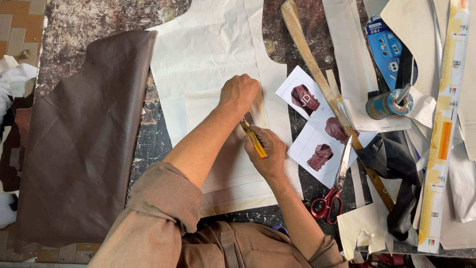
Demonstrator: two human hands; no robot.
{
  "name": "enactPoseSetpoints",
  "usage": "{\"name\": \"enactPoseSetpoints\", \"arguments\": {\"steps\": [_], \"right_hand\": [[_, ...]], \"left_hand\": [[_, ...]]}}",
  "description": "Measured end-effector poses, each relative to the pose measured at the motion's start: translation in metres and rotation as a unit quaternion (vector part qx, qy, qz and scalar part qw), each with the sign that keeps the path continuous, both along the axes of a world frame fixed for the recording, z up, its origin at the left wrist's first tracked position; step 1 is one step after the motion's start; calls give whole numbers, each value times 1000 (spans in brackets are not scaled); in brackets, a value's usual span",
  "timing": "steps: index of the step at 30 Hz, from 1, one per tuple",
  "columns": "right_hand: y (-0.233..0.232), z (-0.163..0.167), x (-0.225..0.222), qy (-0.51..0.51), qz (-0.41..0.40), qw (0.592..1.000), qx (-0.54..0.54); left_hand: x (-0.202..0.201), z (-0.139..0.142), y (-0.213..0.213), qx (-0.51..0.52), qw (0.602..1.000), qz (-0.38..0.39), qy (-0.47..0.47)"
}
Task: The person references a printed photo of a vest while working at a cluttered leather workshop table. They position a steel ruler on a paper pattern laid over a vest-shaped template, then draw straight guide lines with a pencil, repositioning the ruler repeatedly to mark multiple lines before adjusting the paper at the end.
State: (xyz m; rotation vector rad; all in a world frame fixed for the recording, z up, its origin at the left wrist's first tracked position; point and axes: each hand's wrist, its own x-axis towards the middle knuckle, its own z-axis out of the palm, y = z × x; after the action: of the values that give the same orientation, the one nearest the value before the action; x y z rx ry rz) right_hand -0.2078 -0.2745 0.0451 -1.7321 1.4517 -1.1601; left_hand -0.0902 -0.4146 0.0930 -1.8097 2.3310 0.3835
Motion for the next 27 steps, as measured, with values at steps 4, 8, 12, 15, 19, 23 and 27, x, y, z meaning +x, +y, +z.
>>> {"name": "enactPoseSetpoints", "arguments": {"steps": [4, 8, 12, 15, 19, 23, 27], "right_hand": [[-6, 0, 5, -2, -4, 1000, 3], [-12, 1, 11, 8, -20, 999, 49], [-12, 3, 10, 51, -18, 999, -6], [2, 9, -1, 62, -8, 998, 12], [41, 19, -21, 53, -9, 996, 66], [70, 23, -33, 64, -25, 995, 75], [80, 21, -38, 46, -17, 997, 59]], "left_hand": [[2, -5, -4, -8, 1000, 1, 6], [3, -12, -4, -46, 999, -2, 15], [2, -15, -2, -49, 999, 0, 12], [4, -16, 0, -56, 998, 5, 17], [6, -18, 2, -62, 998, 7, 23], [5, -19, 3, -82, 996, 10, 38], [2, -17, 7, -26, 999, 22, 18]]}}
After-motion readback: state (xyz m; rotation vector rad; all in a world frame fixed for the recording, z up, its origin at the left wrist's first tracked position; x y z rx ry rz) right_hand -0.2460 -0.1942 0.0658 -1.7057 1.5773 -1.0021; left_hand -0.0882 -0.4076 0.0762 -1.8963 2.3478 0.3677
